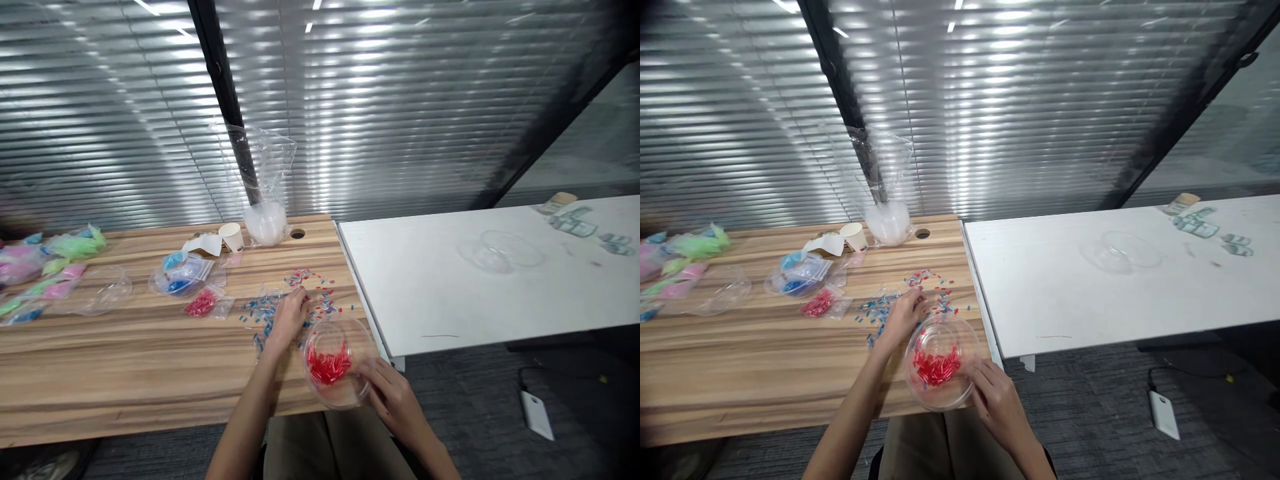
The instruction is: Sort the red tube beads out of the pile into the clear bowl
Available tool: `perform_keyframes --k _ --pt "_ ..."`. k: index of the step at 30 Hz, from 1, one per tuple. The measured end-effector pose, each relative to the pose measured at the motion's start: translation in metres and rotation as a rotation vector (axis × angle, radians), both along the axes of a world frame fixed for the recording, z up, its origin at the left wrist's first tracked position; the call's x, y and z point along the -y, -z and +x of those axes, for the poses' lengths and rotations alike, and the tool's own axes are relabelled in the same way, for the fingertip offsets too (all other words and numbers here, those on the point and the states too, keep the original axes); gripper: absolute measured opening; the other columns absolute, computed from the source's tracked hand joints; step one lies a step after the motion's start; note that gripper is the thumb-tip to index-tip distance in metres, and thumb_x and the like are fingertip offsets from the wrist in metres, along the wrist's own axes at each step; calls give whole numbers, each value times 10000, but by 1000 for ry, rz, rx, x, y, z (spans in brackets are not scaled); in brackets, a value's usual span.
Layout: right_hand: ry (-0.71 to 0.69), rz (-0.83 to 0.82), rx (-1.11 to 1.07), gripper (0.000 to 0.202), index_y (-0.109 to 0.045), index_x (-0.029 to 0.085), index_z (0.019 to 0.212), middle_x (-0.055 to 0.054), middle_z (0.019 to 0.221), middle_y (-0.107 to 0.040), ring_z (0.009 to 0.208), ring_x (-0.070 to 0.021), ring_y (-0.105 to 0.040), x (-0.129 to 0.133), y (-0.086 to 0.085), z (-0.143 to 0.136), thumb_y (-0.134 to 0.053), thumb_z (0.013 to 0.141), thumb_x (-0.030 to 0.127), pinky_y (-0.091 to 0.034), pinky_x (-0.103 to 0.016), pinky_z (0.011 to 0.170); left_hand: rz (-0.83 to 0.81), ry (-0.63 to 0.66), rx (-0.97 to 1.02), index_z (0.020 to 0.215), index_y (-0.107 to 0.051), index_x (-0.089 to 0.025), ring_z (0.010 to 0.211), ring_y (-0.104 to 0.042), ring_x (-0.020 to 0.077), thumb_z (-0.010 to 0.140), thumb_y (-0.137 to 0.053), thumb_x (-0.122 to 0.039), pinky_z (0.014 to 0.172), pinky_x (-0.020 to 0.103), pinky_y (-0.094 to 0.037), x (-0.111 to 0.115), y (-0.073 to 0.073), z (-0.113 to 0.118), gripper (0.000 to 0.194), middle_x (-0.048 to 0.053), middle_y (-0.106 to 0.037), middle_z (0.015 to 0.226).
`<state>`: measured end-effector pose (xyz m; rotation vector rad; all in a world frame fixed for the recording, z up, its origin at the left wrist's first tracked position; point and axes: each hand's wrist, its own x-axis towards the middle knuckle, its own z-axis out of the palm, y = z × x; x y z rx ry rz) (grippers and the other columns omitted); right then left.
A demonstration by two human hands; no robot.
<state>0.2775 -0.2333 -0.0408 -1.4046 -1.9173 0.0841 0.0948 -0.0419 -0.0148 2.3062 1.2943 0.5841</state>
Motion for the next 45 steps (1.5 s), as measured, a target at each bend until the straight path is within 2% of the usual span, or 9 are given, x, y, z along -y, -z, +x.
perform_keyframes --k 11,16,24,28,40,45 --pt "-48 29 -7 317 -590 218 1119 -58 988 -701 956 -203 -648 3 4 3 -431 877 87 -557 -356 846 30 0 64 854 -556 -189 794 -606 183 863 -404 -106 707 263 -410 1 0 1 173 41 -652 838" --pt "-55 33 -19 311 -596 217 1115 -59 975 -702 949 -200 -653 4 4 2 -442 876 93 -559 -357 852 41 16 64 827 -586 -187 806 -606 195 868 -453 -154 728 272 -415 0 3 1 143 52 -662 846" --pt "-86 0 -97 291 -608 219 1071 -59 939 -694 908 -193 -652 6 -3 -7 -439 871 93 -566 -339 815 65 3 72 837 -614 -187 807 -610 182 862 -439 -131 729 262 -421 -1 7 1 185 43 -670 841" --pt "-114 -19 -105 336 -599 226 1094 -53 962 -690 922 -190 -644 4 -7 -9 -422 856 68 -553 -350 848 87 2 68 833 -617 -183 812 -612 184 875 -440 -151 726 263 -421 -1 8 1 186 45 -669 843" --pt "-68 14 -68 287 -609 223 1058 -59 928 -692 912 -200 -652 3 1 -3 -441 866 94 -569 -325 794 93 13 43 847 -609 -182 767 -605 180 903 -437 -186 690 259 -414 1 10 4 182 47 -663 823" --pt "-63 -16 -53 315 -596 223 1117 -66 1010 -691 962 -196 -652 3 2 2 -449 866 103 -554 -320 845 29 27 170 857 -613 -179 774 -601 177 895 -436 -198 716 271 -431 3 10 8 182 47 -662 832"
